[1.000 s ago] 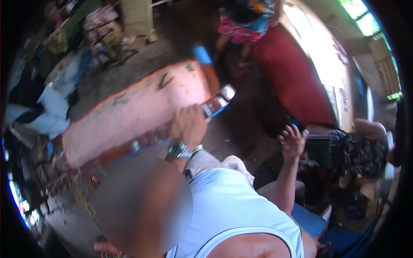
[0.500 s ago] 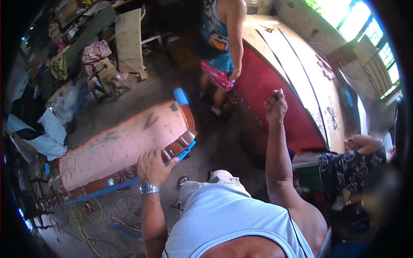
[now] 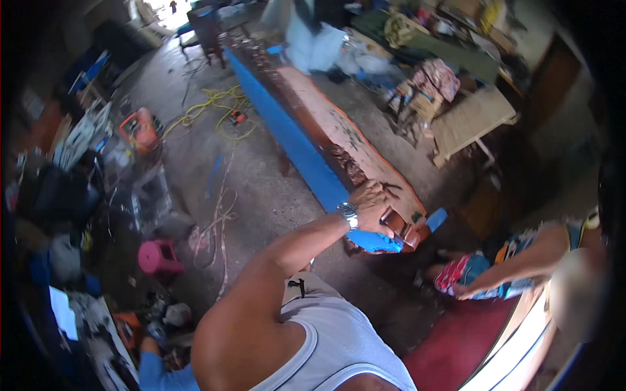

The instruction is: Applying and securing fabric/trim to a wooden chair frame using a staple gun and heat source.

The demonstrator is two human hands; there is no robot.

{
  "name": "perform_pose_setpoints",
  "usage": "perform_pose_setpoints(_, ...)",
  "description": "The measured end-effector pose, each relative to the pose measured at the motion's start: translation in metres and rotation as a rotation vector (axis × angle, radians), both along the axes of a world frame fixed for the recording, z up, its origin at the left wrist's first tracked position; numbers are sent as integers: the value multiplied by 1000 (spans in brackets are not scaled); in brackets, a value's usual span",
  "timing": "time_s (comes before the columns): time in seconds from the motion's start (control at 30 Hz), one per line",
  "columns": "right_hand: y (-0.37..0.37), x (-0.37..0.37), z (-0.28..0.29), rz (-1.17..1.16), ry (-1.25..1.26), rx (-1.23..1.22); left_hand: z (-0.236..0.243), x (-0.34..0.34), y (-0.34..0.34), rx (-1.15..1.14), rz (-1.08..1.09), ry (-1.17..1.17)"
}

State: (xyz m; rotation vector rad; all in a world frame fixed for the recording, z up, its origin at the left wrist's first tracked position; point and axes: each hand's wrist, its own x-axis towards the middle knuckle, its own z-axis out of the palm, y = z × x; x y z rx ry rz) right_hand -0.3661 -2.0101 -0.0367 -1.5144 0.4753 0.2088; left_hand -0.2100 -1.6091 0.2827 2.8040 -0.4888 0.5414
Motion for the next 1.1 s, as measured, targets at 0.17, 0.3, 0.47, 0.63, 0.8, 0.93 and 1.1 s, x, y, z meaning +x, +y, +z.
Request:
perform_pose_setpoints(0.17, -193, -32, -6, 59, 254, 20, -5, -35, 15, -17, 91, 81)
perform_pose_setpoints(0.3, -212, -39, 23, -204, 333, 128, 3, -6, -5, -30, -19, 76)
perform_pose_setpoints(0.47, -197, 28, 77, -636, 162, 135, 11, -11, -10, 27, 3, 109)
perform_pose_setpoints(0.63, -286, -1, -16, -695, 105, 266, 18, -15, -26, -32, -31, -115)
perform_pose_setpoints(0.8, -315, -1, -75, -519, -24, 256, 14, -17, -15, -117, -58, -20)
perform_pose_setpoints(0.93, -172, 111, -99, -393, -100, 319, 6, -12, -24, 66, -27, 15)
perform_pose_setpoints(1.1, -164, 66, -134, -342, -217, 295, 4, 6, -30, 73, -69, -108)
